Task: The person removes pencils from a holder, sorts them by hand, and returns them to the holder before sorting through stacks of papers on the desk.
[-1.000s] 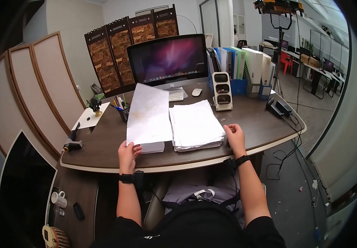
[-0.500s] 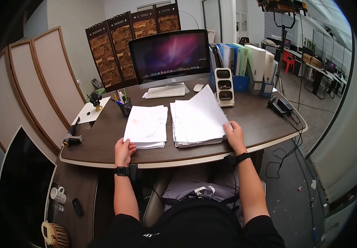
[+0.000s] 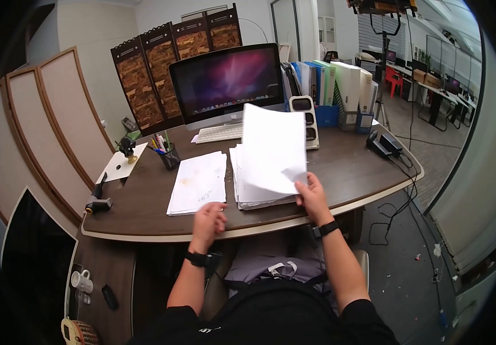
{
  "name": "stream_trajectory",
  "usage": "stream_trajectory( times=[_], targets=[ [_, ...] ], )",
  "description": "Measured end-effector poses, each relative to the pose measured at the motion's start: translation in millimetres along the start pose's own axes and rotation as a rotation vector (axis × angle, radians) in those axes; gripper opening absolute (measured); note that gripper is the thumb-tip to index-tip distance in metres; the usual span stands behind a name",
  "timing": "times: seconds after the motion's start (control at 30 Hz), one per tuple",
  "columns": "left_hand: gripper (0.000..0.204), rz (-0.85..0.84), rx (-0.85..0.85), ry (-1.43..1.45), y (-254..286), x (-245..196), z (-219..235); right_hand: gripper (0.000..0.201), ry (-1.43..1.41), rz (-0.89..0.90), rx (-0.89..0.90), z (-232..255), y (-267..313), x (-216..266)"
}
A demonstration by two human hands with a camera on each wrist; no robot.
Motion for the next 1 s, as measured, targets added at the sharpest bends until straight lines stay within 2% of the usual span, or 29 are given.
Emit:
stream_trajectory(
  times=[0.07,0.13,0.27,0.33,0.37,0.4,0.47,0.5,0.57,0.6,0.63,0.7,0.8,1.0],
  targets=[
    [0.041,0.097,0.098,0.022,3,0,-37,0.028,0.048,-0.035,0.107,-6,3,-4],
    [0.039,0.108,0.120,0.022,6,-6,-63,0.028,0.107,-0.026,0.195,-14,8,-5],
    [0.040,0.052,0.049,0.072,0,-2,-70,0.028,0.145,-0.046,0.244,-31,17,2],
    [0.035,-0.028,-0.062,0.194,0,3,-62,0.027,0.225,-0.058,0.276,-37,21,9],
    [0.031,-0.031,-0.112,0.215,-2,3,-52,0.023,0.261,0.026,0.254,-35,14,7],
    [0.027,-0.035,-0.159,0.234,-5,0,-39,0.019,0.276,0.048,0.145,-33,7,11],
    [0.029,-0.068,-0.249,0.247,-12,-7,-4,0.016,0.452,0.320,-0.045,-10,-15,-10],
    [0.030,-0.048,-0.298,0.236,-14,-13,13,0.016,0.453,0.325,-0.053,2,-22,-8],
    [0.027,-0.009,-0.330,0.204,-12,-24,44,0.026,0.805,0.334,-0.085,21,-28,-1],
    [0.026,0.016,-0.336,0.201,-14,-27,58,0.026,0.806,0.333,-0.091,24,-26,-1],
    [0.024,0.057,-0.344,0.200,-18,-28,71,0.032,0.876,0.258,-0.057,26,-24,0],
    [0.022,0.129,-0.332,0.193,-21,-30,86,0.048,0.968,0.120,-0.006,29,-26,-3],
    [0.021,0.158,-0.302,0.216,-27,-25,96,0.047,1.137,0.158,0.064,20,-22,3],
    [0.024,0.160,-0.305,0.132,-31,-30,92,0.039,1.042,0.162,0.063,32,-26,-4]
  ],
)
Point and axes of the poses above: each hand's wrist, its own y-axis away from the middle knuckle, its own z-axis out of the back of the hand, x = y × z, the point moved 1 cm from there along -y, towards the middle knuckle, and after that the axes turned 15 degrees about z, right-handed, at the moved point
